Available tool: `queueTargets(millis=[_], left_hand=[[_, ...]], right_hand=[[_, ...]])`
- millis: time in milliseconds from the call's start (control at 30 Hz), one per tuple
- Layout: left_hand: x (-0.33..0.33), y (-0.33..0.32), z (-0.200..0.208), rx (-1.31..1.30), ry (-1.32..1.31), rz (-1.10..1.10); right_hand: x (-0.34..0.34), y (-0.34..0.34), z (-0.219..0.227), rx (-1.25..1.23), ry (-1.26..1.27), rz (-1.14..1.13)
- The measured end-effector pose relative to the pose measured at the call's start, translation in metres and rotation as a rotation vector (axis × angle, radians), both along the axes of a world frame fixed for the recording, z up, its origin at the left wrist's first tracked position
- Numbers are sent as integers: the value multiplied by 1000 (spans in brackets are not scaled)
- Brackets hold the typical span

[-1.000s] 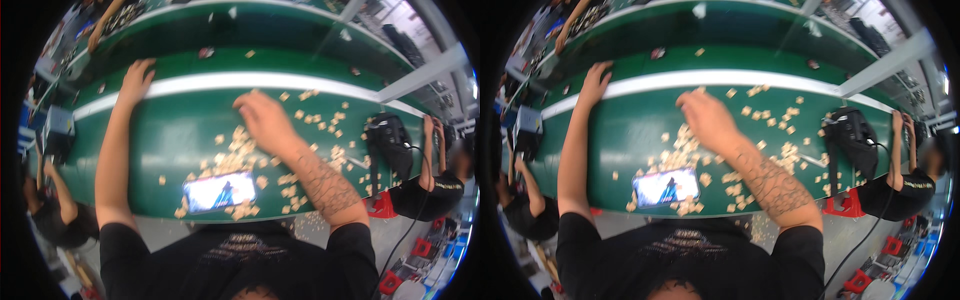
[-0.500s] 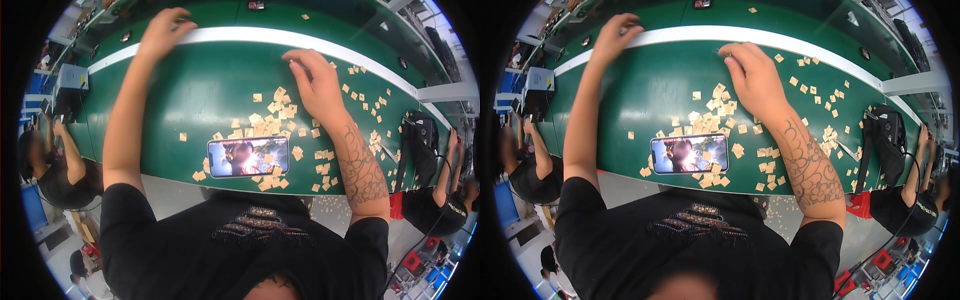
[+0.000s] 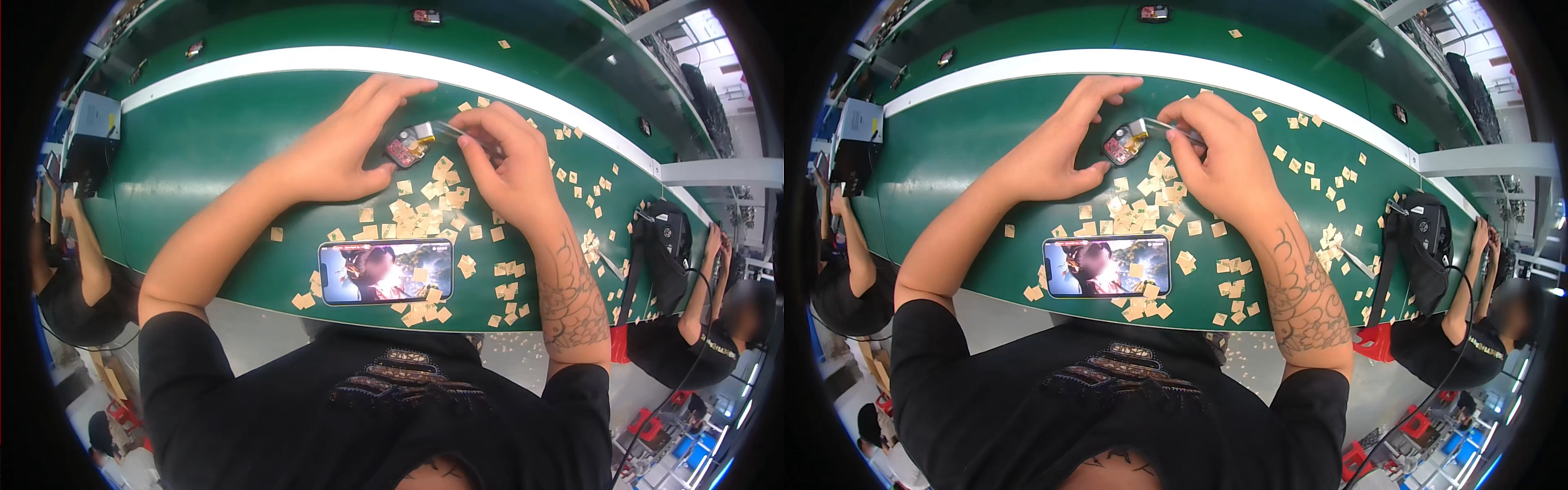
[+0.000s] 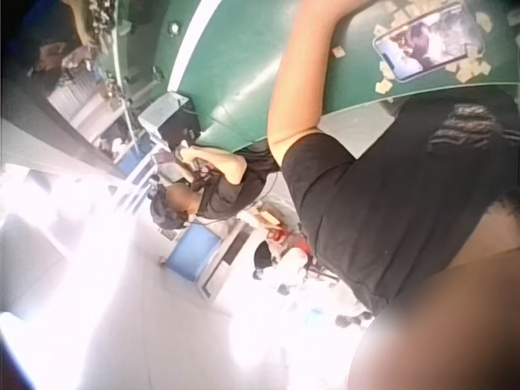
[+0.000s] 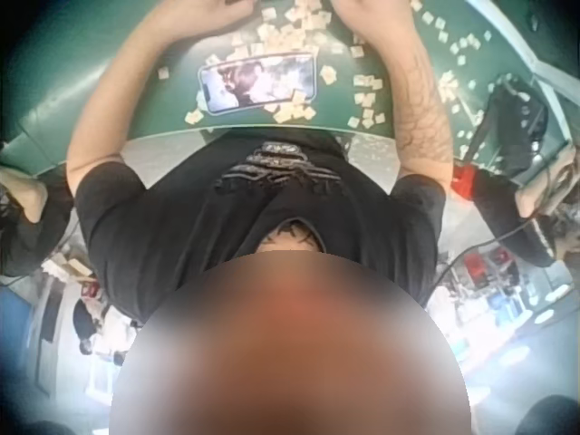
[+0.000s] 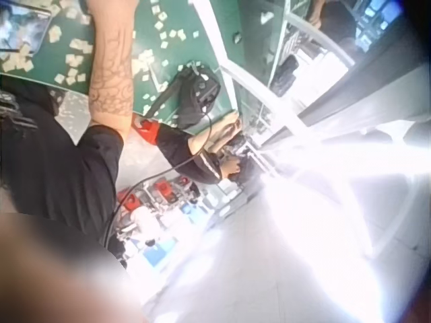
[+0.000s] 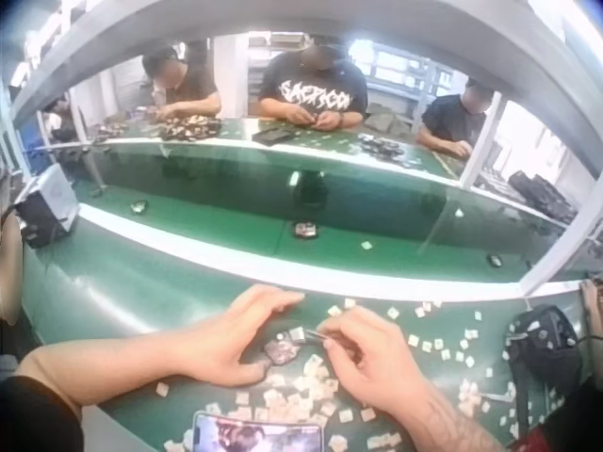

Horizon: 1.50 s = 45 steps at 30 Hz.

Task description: The person is seen assembling small electronic components on a green conveyor belt in a factory setting.

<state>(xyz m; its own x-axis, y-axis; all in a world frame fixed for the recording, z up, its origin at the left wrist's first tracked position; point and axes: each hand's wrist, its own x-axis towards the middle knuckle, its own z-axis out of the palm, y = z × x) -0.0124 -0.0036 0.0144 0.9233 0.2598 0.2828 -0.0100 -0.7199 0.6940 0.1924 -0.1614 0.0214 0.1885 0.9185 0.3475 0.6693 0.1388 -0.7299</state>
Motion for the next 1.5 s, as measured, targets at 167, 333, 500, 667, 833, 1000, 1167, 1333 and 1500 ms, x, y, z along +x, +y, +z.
queueTargets(millis=[167, 333, 500, 667, 833, 1000, 1167, 1333, 1500], left_hand=[[0, 4, -4, 24, 76, -20], [0, -2, -7, 59, -6, 7], [-1, -4, -5, 130, -41, 13], [-1, -3, -8, 74, -31, 22], [-1, -1, -12, 54, -34, 29], [-5, 4, -8, 78, -20, 8], [-4, 11, -6, 131, 15, -44], [1, 8, -8, 85, -36, -69], [-3, 9, -8, 201, -18, -123]], right_hand=[[-12, -4, 9, -121, -181, 55], [-26, -3, 20, -151, -543, 22], [-36, 0, 20, -151, -649, 11], [-30, 0, 0, -138, -399, -19], [-12, 3, -7, -166, 101, 5], [0, 1, -1, -156, 88, 71], [-13, 9, 0, -120, -133, 0], [-11, 15, -10, -183, 33, 25], [-14, 15, -19, -175, 136, -17]])
